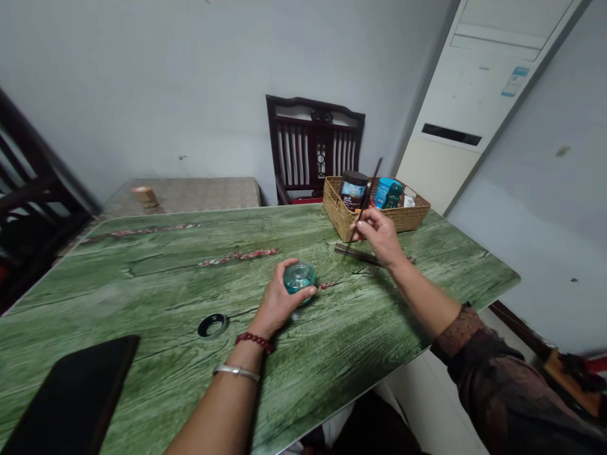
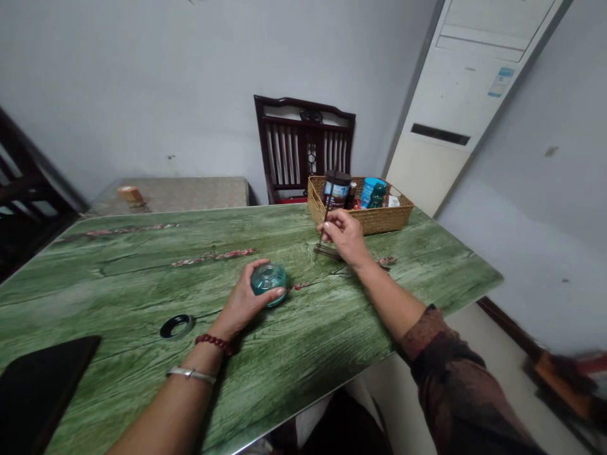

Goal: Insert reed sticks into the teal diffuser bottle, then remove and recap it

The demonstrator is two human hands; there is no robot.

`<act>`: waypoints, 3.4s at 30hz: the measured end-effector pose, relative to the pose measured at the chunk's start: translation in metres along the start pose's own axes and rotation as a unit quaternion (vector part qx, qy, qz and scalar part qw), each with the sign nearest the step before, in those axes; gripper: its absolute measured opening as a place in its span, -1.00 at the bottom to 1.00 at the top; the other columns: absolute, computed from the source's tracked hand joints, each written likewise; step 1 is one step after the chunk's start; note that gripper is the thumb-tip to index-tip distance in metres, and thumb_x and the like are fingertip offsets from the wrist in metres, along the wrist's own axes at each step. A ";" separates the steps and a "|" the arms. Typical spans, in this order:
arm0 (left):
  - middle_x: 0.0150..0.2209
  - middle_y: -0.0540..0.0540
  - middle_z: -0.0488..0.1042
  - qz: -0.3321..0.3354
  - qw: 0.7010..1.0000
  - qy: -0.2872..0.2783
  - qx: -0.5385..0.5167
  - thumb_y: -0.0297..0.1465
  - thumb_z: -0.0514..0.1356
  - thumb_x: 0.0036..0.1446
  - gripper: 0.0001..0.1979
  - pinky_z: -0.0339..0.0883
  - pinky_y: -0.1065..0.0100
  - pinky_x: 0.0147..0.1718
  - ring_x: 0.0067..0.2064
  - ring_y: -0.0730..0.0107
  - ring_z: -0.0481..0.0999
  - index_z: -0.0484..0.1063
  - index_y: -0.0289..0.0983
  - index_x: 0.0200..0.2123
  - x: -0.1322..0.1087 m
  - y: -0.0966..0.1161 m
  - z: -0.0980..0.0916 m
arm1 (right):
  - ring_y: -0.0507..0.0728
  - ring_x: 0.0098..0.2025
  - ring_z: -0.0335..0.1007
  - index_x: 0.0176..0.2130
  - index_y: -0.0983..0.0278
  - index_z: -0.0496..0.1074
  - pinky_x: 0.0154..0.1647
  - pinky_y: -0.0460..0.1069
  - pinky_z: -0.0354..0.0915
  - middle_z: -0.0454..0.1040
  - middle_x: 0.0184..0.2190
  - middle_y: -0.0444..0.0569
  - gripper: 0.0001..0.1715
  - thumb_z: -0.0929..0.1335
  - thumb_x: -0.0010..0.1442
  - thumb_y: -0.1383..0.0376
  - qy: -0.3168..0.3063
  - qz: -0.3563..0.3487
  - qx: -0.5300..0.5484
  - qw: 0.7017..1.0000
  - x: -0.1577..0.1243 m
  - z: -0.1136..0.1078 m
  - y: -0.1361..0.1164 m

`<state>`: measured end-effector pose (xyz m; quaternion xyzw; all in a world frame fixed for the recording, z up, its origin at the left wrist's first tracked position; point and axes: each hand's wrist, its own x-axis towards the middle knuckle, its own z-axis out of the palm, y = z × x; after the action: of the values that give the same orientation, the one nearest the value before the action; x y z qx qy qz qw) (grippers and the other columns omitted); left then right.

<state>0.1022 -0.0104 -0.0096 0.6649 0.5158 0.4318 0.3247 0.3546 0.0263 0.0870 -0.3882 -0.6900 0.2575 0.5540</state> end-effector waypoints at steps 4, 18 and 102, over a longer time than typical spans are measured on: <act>0.06 -0.23 0.47 0.008 1.000 -0.002 -0.006 -0.09 0.40 -0.12 -0.21 0.34 0.04 0.07 0.04 0.04 0.52 0.23 -0.22 0.14 0.001 -0.001 0.000 | -0.02 -0.47 0.44 -0.25 0.20 0.31 -0.47 -0.12 0.35 0.56 -0.34 -0.14 -0.70 0.40 0.20 0.07 -0.008 0.012 0.200 0.980 0.005 0.041 -0.036; 0.03 -0.22 0.48 0.018 1.000 -0.004 -0.009 -0.07 0.38 -0.12 -0.20 0.36 0.05 0.05 0.04 0.04 0.51 0.22 -0.24 0.14 0.000 0.000 0.000 | -0.01 -0.49 0.38 -0.29 0.25 0.40 -0.43 -0.09 0.32 0.51 -0.40 -0.15 -0.75 0.39 0.12 0.13 -0.076 0.074 0.078 0.991 -0.012 0.094 -0.005; 0.02 -0.22 0.48 0.015 1.000 -0.009 -0.004 -0.06 0.37 -0.11 -0.21 0.36 0.02 0.06 0.06 -0.01 0.50 0.24 -0.23 0.15 0.003 -0.001 0.000 | 0.22 -0.08 0.33 -0.06 0.30 0.56 -0.03 0.03 0.18 0.49 -0.17 0.14 -0.70 0.30 0.30 0.34 -0.057 0.098 -0.585 0.803 -0.084 -0.036 0.088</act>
<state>0.1026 -0.0077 -0.0098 0.6747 0.5016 0.4328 0.3253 0.4184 0.0049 -0.0207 -0.6886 -0.6984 -0.1208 0.1532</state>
